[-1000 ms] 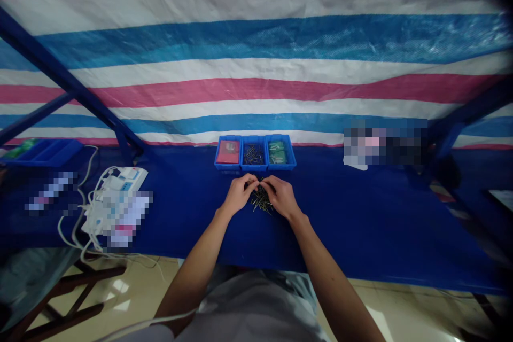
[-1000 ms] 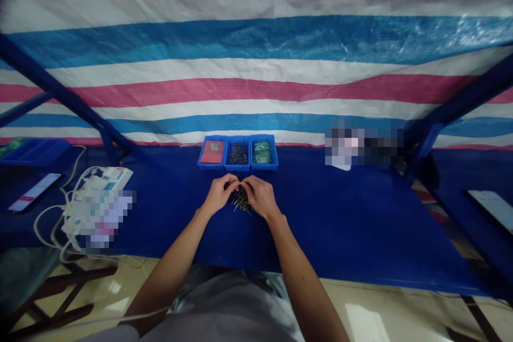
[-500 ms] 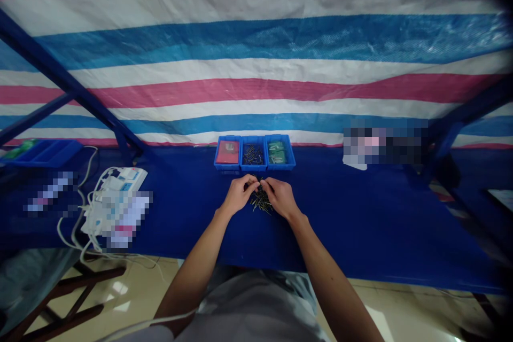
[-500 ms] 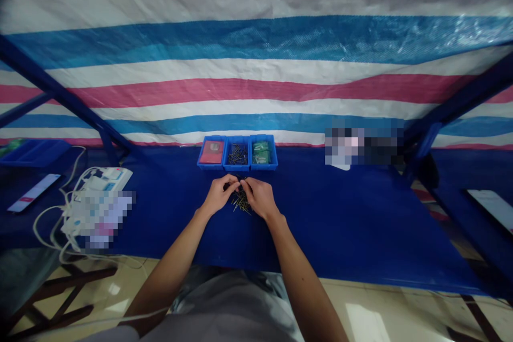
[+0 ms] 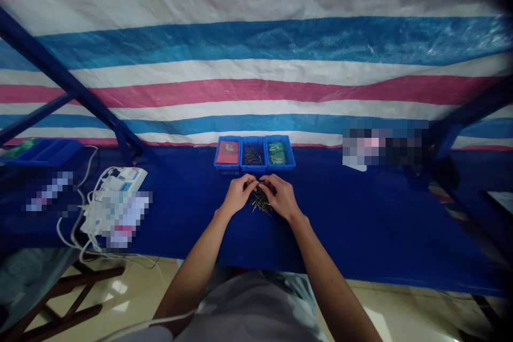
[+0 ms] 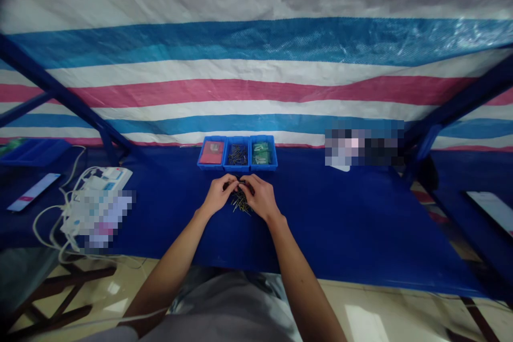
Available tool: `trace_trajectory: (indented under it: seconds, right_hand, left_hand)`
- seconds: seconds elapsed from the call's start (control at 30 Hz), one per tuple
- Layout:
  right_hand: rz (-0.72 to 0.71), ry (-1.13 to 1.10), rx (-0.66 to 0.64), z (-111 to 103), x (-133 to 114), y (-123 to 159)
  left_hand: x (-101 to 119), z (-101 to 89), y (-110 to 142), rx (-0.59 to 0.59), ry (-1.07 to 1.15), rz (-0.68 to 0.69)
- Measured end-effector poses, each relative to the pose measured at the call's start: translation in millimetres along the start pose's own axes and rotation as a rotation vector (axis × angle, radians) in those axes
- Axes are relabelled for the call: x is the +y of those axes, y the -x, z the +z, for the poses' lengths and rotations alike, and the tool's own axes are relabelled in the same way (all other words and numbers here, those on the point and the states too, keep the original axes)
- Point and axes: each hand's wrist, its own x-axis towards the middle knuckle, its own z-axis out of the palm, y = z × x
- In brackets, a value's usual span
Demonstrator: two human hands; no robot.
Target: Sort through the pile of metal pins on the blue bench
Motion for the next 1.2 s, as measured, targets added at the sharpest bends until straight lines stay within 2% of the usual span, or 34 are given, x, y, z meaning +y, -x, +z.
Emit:
trace_trajectory:
  seconds: [0.27,0.83,1.2]
  right_hand:
    - [-0.005,-0.029,0.039,3.3,3.3,-0.6]
    - [0.001,0.013,-0.022,-3.2,-3.3,-1.6]
    - [0.024,0.014,-0.020,-4.4,1.9,-1.7]
  left_hand:
    - [1.8,0.0,-0.3,-0.019,-0.003,-0.036]
    - [5.1,-0.8,-0.1,-0.049,-0.036,-0.034]
    - [5.2,-0.3,0.4,-0.064,-0.066,-0.042]
